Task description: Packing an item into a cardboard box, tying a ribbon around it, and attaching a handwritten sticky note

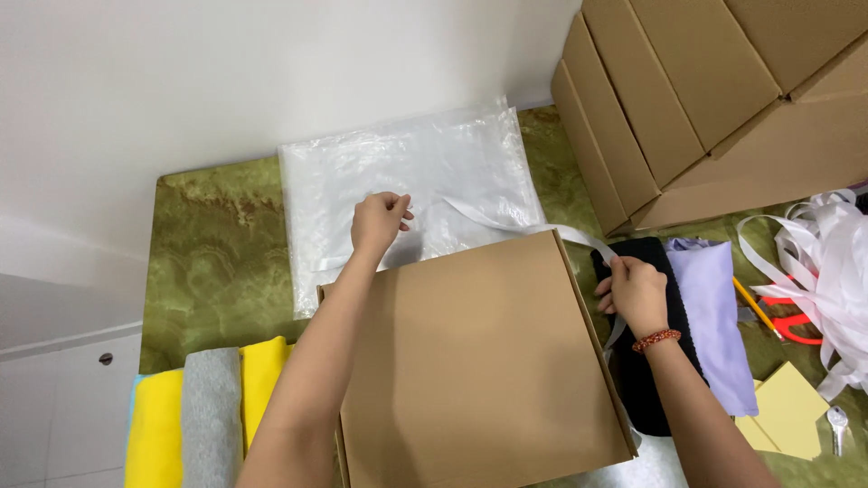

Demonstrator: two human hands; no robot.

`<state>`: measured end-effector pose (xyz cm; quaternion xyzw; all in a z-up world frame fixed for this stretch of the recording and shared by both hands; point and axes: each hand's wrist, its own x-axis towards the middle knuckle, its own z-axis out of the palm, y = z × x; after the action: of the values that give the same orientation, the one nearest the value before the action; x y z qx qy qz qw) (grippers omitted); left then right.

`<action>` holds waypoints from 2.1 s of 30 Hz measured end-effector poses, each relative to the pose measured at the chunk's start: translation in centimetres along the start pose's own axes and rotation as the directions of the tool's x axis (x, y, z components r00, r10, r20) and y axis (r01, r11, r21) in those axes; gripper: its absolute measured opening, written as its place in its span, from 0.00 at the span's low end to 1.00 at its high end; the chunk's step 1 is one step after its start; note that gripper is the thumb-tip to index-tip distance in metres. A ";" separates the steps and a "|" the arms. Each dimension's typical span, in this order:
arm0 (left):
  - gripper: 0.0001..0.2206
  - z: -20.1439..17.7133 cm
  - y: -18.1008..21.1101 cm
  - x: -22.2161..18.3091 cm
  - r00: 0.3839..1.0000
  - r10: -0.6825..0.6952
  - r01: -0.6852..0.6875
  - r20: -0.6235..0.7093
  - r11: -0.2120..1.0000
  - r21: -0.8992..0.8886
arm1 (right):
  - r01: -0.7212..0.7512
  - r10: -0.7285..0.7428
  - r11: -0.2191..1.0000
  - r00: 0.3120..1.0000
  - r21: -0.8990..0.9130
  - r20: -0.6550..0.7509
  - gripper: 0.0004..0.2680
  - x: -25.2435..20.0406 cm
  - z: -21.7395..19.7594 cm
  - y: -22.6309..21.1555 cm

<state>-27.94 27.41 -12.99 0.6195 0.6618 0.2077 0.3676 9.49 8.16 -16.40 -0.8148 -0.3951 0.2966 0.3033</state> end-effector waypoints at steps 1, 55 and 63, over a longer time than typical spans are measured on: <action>0.12 0.0 -0.5 0.1 1.000 -0.001 0.001 0.002 1.000 0.002 | -0.003 0.003 1.000 1.000 0.001 0.001 0.15 0.3 0.4 0.8; 0.57 -6.1 -7.4 -15.8 0.896 -0.332 0.124 0.295 0.824 0.553 | -0.519 0.224 0.715 0.805 0.469 0.549 0.07 -19.5 -1.9 17.0; 0.50 -6.3 -7.6 -14.6 0.936 -0.277 0.139 0.219 0.860 0.491 | -0.620 0.309 0.433 0.784 0.654 0.539 0.09 -14.8 0.1 21.5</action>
<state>-38.28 13.22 -11.12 0.6369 0.6965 -0.0896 0.3182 11.81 -14.78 -28.53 -0.5980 -0.0170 0.6497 0.4690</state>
